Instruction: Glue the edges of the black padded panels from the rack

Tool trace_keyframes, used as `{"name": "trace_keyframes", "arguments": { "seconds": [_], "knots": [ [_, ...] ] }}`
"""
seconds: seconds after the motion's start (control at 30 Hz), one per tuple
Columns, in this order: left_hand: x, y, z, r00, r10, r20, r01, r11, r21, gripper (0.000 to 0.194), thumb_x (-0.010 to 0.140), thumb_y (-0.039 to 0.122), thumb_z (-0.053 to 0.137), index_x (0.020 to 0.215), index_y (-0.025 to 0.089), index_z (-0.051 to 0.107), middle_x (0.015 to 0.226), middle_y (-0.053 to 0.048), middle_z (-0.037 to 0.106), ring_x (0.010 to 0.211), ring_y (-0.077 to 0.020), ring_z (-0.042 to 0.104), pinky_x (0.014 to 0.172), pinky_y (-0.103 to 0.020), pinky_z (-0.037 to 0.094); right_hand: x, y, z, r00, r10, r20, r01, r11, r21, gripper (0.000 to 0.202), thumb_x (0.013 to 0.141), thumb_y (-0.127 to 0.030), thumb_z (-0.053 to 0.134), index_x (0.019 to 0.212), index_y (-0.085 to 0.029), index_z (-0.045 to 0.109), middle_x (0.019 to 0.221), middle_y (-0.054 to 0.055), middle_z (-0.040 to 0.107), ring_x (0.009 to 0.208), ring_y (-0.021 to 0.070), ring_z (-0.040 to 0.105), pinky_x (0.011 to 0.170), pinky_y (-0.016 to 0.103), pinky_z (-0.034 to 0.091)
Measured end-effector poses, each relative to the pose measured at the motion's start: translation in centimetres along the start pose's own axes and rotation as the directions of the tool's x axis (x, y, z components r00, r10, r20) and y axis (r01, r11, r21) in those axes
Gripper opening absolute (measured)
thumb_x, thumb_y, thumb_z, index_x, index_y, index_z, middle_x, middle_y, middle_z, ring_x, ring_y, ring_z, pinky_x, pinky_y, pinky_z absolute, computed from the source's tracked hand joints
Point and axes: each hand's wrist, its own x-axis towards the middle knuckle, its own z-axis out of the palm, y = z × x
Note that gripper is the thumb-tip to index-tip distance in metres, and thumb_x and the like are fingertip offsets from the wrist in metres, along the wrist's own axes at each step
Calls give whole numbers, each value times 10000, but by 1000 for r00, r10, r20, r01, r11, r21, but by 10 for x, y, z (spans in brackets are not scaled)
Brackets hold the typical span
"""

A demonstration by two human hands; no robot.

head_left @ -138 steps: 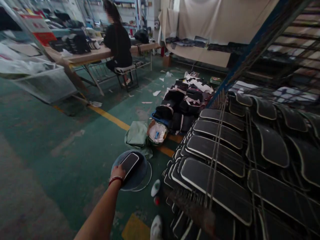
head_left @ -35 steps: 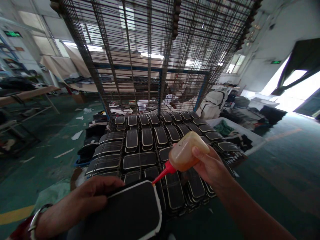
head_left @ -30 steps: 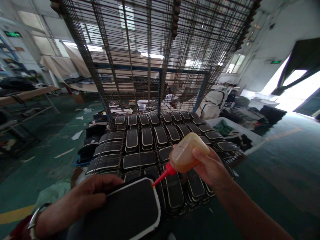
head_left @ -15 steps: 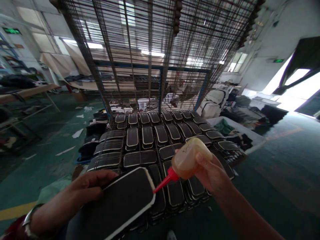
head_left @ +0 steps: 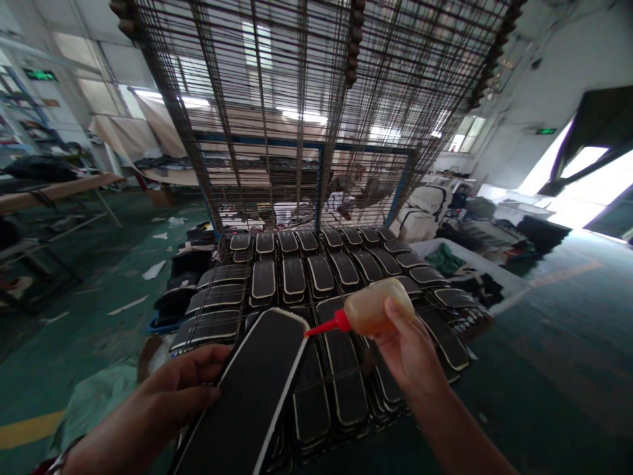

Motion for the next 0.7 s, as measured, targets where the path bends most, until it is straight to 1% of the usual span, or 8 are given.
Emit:
{"name": "trace_keyframes", "arguments": {
  "seconds": [0.07, 0.17, 0.33, 0.43, 0.5, 0.57, 0.7],
  "knots": [
    [-1, 2, 6, 998, 20, -54, -20, 1000, -14, 395, 712, 120, 878, 1077, 232, 776, 1116, -108, 832, 944, -350, 800, 817, -458, 666, -2, 1, 1, 1000, 19, -10, -19, 1000, -5, 319, 696, -418, 987, 844, -216, 789, 831, 35, 753, 698, 188, 692, 544, 233, 600],
    [-1, 3, 12, 990, 63, -125, -70, 996, -59, 397, 680, 94, 884, 1042, 223, 785, 1093, -116, 835, 914, -355, 805, 778, -455, 675, -8, 4, 3, 999, 45, -3, -45, 999, -12, 337, 697, -443, 986, 868, -227, 792, 847, 28, 757, 707, 181, 696, 580, 233, 616],
    [0, 4, 14, 989, 19, -145, -30, 997, -75, 412, 653, 101, 902, 1032, 209, 780, 1126, -129, 828, 940, -353, 805, 780, -419, 675, -20, 9, 6, 997, 50, 51, -49, 999, -14, 309, 721, -415, 973, 877, -214, 799, 843, 39, 763, 692, 200, 708, 565, 250, 621],
    [1, 5, 15, 982, 56, -180, -72, 994, -87, 412, 674, 90, 878, 1056, 201, 767, 1115, -124, 828, 919, -338, 808, 751, -394, 676, -28, 14, 7, 996, 74, 48, -74, 997, -17, 345, 721, -426, 969, 939, -215, 805, 918, 74, 785, 780, 265, 738, 613, 326, 651],
    [2, 7, 16, 975, 84, -204, -104, 991, -88, 395, 690, 71, 855, 1054, 189, 758, 1091, -125, 830, 888, -323, 811, 726, -377, 676, -33, 16, 8, 995, 92, 43, -91, 996, -25, 378, 714, -438, 971, 968, -212, 807, 972, 99, 793, 860, 308, 748, 712, 403, 669],
    [3, 9, 16, 975, 90, -202, -110, 990, -88, 369, 701, 60, 838, 1040, 177, 752, 1071, -130, 830, 862, -311, 810, 724, -376, 677, -39, 18, 10, 994, 95, 52, -93, 995, -37, 404, 699, -443, 978, 984, -209, 812, 987, 116, 797, 900, 328, 752, 803, 452, 663],
    [4, 13, 14, 985, 74, -159, -89, 992, -91, 299, 718, 66, 825, 994, 160, 754, 1024, -135, 828, 802, -285, 803, 716, -376, 679, -50, 21, 14, 985, 84, 152, -78, 996, -40, 392, 736, -437, 956, 1032, -221, 818, 995, 140, 802, 972, 371, 756, 904, 519, 634]
  ]
}}
